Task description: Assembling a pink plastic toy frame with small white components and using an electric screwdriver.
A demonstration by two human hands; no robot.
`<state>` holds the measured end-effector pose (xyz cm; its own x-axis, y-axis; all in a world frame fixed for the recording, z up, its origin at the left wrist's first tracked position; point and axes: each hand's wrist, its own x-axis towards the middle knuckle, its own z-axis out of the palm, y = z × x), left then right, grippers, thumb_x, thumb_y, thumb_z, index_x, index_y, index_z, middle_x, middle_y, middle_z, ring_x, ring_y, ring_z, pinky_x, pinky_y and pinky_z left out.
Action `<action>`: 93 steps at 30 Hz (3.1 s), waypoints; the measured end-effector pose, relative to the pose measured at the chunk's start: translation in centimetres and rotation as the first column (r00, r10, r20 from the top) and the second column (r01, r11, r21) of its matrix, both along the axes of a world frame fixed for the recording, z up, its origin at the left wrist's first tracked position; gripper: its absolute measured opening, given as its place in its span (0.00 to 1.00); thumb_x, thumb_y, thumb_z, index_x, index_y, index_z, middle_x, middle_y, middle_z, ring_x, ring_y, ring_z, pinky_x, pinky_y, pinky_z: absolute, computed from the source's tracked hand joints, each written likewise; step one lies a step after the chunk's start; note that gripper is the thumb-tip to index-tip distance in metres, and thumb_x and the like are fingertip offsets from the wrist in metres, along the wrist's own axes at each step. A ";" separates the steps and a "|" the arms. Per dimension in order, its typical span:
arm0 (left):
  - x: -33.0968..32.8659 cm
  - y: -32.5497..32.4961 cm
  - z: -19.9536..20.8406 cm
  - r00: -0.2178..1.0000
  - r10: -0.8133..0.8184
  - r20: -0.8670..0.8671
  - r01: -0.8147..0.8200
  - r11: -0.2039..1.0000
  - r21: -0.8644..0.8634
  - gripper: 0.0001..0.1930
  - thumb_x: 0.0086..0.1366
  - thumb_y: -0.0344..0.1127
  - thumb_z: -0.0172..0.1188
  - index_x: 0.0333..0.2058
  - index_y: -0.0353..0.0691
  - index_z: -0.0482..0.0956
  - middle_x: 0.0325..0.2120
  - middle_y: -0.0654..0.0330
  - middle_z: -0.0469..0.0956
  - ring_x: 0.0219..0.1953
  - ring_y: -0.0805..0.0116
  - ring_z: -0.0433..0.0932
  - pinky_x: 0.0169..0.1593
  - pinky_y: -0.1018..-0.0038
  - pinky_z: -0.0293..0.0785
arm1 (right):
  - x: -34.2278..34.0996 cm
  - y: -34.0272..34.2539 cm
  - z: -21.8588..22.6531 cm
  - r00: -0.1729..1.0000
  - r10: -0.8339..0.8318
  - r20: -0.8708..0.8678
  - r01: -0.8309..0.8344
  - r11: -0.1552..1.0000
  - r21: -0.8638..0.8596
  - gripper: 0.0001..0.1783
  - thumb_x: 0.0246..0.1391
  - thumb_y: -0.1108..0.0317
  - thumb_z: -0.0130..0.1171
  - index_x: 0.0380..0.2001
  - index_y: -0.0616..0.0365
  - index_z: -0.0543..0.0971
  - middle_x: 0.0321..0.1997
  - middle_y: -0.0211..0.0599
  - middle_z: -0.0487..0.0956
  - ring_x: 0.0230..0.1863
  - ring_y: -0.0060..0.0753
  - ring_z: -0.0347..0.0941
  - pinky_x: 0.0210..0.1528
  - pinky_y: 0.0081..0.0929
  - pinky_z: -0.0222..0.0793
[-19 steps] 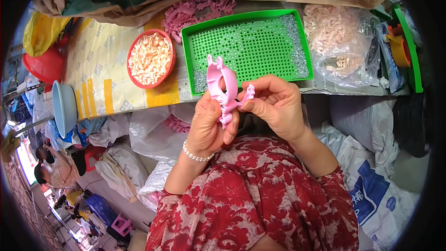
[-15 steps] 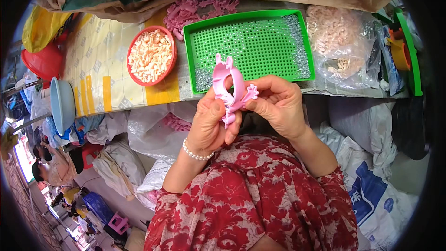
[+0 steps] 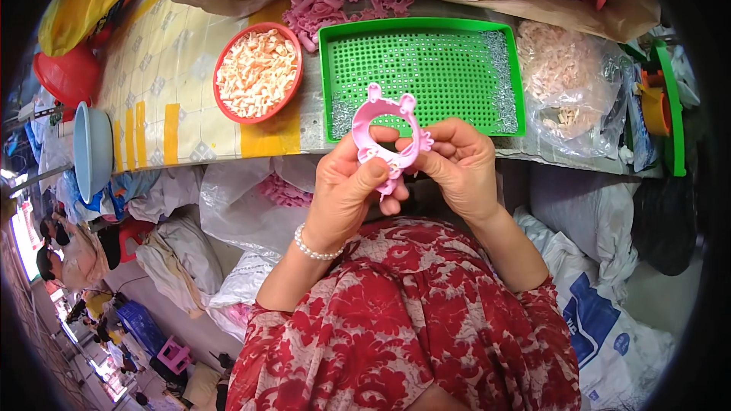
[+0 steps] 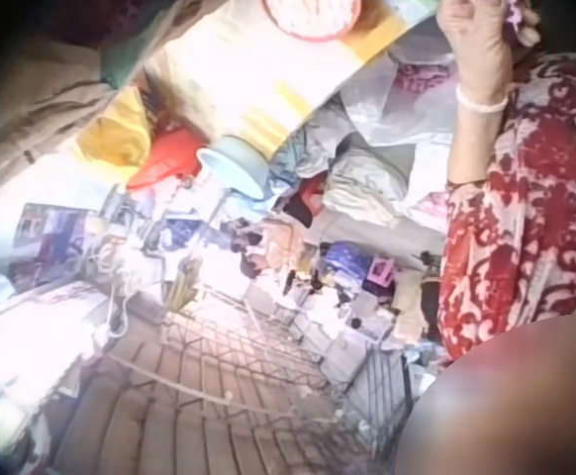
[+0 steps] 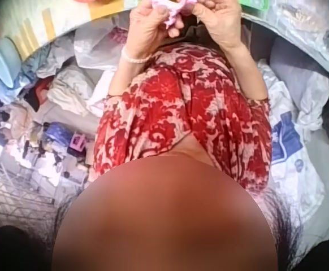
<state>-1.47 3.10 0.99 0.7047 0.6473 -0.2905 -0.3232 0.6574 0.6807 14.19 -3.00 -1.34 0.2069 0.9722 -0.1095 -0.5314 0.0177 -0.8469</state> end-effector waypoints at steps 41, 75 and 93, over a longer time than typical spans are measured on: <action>-0.8 -1.0 -1.7 0.951 0.301 -0.070 -0.301 0.954 0.016 0.15 0.63 0.30 0.56 0.47 0.37 0.68 0.36 0.59 0.77 0.30 0.74 0.78 0.32 0.81 0.77 | -1.3 2.6 4.0 0.090 -0.286 0.954 -0.275 0.913 0.300 0.51 0.28 0.65 0.72 0.60 0.60 0.60 0.63 0.54 0.59 0.59 0.56 0.60 0.57 0.41 0.59; -1.0 -0.5 -1.4 0.974 0.185 -0.132 -0.179 0.982 0.052 0.17 0.63 0.26 0.53 0.50 0.31 0.65 0.38 0.56 0.75 0.33 0.71 0.79 0.37 0.79 0.77 | -0.3 3.6 5.2 0.117 -0.114 0.987 -0.390 0.908 0.151 0.51 0.29 0.58 0.72 0.58 0.63 0.62 0.62 0.59 0.58 0.62 0.57 0.58 0.61 0.42 0.55; -2.7 -0.8 -0.7 0.953 0.272 -0.130 -0.259 0.960 0.111 0.15 0.62 0.27 0.55 0.48 0.35 0.68 0.37 0.57 0.76 0.32 0.69 0.80 0.34 0.79 0.78 | 7.3 14.4 9.4 -0.018 -0.506 0.863 0.385 0.793 0.473 0.38 0.38 0.60 0.72 0.49 0.67 0.65 0.42 0.42 0.75 0.38 0.28 0.73 0.41 0.25 0.70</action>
